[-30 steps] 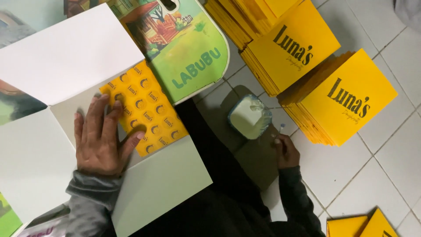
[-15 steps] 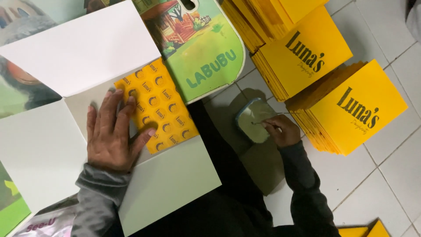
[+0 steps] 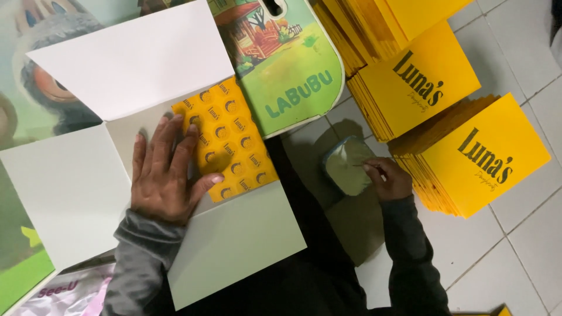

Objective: The person sits on the floor at a small children's desk and assembles yellow printed paper envelopes, working one at a time. They open a white paper insert, apply glue with a small sponge to the envelope flap, fold the flap over the insert, and press it flat before setting the finished envelope on a stack.

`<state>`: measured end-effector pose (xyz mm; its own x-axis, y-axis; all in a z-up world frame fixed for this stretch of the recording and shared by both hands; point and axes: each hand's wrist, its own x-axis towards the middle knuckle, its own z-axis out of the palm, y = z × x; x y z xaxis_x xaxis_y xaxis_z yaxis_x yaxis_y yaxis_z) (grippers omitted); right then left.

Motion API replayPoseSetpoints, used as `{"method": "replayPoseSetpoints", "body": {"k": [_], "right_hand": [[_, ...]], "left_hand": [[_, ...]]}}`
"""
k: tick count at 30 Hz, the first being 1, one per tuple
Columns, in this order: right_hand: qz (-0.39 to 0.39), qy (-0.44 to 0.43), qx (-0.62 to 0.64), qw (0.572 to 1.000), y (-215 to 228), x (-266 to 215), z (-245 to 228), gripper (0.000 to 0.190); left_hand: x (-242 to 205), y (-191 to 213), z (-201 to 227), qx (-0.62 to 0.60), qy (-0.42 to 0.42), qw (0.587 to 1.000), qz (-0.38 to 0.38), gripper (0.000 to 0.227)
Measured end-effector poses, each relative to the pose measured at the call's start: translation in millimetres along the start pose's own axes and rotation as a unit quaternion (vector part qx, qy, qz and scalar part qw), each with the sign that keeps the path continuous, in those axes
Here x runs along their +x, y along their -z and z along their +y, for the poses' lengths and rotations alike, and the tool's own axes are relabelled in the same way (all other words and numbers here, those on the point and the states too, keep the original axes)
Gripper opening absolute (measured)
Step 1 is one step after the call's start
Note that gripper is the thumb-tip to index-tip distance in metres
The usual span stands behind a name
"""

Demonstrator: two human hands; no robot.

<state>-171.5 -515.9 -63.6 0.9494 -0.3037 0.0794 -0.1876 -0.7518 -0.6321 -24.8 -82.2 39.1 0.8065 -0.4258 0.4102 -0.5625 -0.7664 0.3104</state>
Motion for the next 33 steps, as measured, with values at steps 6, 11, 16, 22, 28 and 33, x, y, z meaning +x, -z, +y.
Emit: {"method": "replayPoseSetpoints", "body": {"k": [6, 11, 16, 22, 28, 33], "right_hand": [[-0.062, -0.123, 0.085, 0.987, -8.2, -23.4, -29.4, 0.009], [0.051, -0.146, 0.24, 0.958, 6.1, -20.8, -4.5, 0.013], [0.088, -0.103, 0.389, 0.911, 39.0, 37.0, -105.9, 0.008], [-0.019, 0.044, 0.538, 0.842, -0.7, 100.3, -183.9, 0.014], [-0.055, 0.06, 0.574, 0.815, -35.4, 121.9, -172.6, 0.021], [-0.135, 0.023, 0.657, 0.742, -38.7, 108.7, -145.5, 0.024]], "left_hand": [[-4.7, -3.2, -3.0, 0.028, 0.018, 0.999, -0.003, 0.079], [-8.6, -12.1, -7.4, 0.01, 0.016, 0.999, 0.038, 0.082], [-13.7, -22.6, -10.9, 0.022, 0.025, 0.999, 0.043, 0.08], [-13.2, -25.3, -13.1, 0.031, 0.026, 0.999, 0.013, 0.073], [-9.3, -26.9, -16.7, -0.002, 0.043, 0.998, 0.042, 0.085], [3.1, -23.9, -18.5, 0.013, 0.003, 0.965, 0.262, 0.037]]}}
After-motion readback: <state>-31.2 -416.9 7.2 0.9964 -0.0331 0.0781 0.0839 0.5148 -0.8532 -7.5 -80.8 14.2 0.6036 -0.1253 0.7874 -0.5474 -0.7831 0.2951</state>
